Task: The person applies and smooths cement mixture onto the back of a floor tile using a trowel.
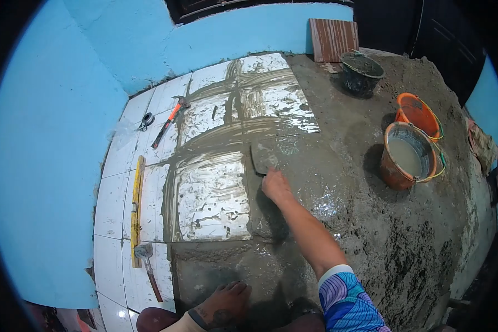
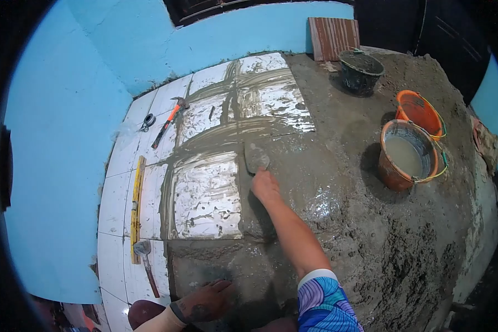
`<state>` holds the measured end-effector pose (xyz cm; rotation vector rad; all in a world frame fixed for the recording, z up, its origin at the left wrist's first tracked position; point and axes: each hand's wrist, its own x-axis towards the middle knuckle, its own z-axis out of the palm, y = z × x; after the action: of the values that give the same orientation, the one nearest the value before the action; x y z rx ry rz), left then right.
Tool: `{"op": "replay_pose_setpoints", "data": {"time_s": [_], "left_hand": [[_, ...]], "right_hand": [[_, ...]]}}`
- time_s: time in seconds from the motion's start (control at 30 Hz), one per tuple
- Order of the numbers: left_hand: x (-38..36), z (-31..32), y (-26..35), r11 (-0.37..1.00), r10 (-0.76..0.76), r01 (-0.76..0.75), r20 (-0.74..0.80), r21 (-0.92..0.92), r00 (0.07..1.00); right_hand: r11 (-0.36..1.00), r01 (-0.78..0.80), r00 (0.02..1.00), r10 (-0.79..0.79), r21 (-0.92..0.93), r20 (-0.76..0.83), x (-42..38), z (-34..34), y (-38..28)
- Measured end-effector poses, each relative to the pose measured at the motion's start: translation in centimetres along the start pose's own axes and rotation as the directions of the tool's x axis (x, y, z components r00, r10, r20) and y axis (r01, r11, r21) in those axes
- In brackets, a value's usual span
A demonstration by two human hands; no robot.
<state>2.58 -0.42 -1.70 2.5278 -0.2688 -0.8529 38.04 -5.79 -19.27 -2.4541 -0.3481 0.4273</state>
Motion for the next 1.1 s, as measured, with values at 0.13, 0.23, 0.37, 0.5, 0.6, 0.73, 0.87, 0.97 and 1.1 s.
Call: {"op": "replay_pose_setpoints", "data": {"time_s": [0.13,0.23,0.37,0.5,0.6,0.73,0.87,0.97,1.1], "left_hand": [[0.3,0.5,-0.2,0.999,0.047,-0.047,-0.022,0.016,0.999],[0.0,1.2,-0.3,0.996,0.071,-0.066,-0.085,0.059,0.994],[-0.6,1.2,-0.9,0.996,0.076,-0.072,-0.085,0.052,0.993],[-0.9,0.7,-0.1,0.996,0.027,-0.021,-0.066,0.092,0.997],[-1.0,0.7,-0.3,0.996,0.085,-0.082,-0.084,0.040,0.993],[-1.0,0.6,-0.4,0.995,0.071,-0.068,-0.033,0.075,0.997],[-1.1,0.8,-0.5,0.999,0.039,-0.039,-0.030,0.029,0.999],[-0.7,0.6,-0.4,0.999,0.052,-0.052,-0.019,-0.008,0.998],[-0.7,0.2,-0.3,0.999,0.012,-0.012,0.000,0.040,1.000]], "right_hand": [[1.000,-0.005,1.000,0.005,-0.029,0.009,1.4,1.7,-0.6],[0.999,0.017,0.999,-0.018,-0.029,-0.028,2.4,1.6,0.3],[0.998,-0.014,0.999,0.011,-0.063,-0.039,2.6,-1.2,2.0],[0.993,-0.089,0.993,0.083,-0.074,-0.080,2.6,-3.8,4.7],[0.977,-0.083,0.986,0.052,-0.197,-0.160,1.9,-5.7,7.6],[0.972,-0.181,0.961,0.142,-0.151,-0.236,1.5,-8.5,10.6],[0.972,-0.233,0.946,0.218,-0.038,-0.240,0.8,-9.8,10.7],[0.988,-0.155,0.971,0.152,-0.002,-0.184,-0.3,-8.2,9.2],[0.995,-0.080,0.997,0.079,-0.059,-0.021,-3.7,-6.4,4.9]]}}
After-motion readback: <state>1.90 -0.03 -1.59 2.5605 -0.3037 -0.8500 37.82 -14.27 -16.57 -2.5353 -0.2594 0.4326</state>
